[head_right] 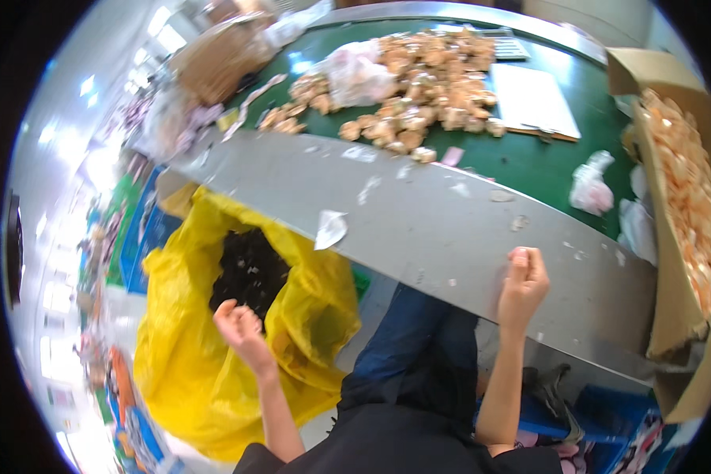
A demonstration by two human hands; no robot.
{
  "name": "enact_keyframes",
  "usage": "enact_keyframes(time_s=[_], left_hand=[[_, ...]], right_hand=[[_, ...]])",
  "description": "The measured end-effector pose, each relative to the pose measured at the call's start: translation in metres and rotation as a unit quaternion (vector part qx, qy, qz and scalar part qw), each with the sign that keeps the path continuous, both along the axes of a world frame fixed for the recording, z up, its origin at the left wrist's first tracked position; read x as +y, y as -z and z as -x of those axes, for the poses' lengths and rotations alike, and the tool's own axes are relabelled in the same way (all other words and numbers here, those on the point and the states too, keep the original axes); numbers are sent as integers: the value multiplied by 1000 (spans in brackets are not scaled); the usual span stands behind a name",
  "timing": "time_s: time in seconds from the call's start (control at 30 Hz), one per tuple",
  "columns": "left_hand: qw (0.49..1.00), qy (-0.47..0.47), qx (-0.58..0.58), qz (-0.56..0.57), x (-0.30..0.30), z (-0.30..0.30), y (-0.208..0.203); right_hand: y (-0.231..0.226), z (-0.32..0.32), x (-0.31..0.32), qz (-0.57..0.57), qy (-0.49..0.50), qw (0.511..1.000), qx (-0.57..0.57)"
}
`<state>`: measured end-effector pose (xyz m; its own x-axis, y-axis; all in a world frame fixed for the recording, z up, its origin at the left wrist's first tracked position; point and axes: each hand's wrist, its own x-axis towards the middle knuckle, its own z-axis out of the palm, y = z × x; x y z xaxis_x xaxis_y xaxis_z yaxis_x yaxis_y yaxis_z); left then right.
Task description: The person repeatedly picks up small black plush hair accessories and beige plastic hair clips, then presses the clips onto the plush items. Completed units are placed into a yellow bag beneath the table. The process is repeated for multiple items in a consistent sequence.
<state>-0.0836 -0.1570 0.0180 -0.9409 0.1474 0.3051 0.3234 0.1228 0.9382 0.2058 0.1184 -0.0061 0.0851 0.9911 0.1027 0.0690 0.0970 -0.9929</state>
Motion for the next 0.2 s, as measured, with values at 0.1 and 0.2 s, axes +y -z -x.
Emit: enact_keyframes(time_s=[0.1, 0.2], left_hand=[[998, 47, 25, -16, 10, -39, -15], [995, 104, 1, 2, 23, -56, -28]], right_hand=[[5, -6, 10, -40, -46, 998, -31], [7, 0, 8, -25, -83, 996, 6]])
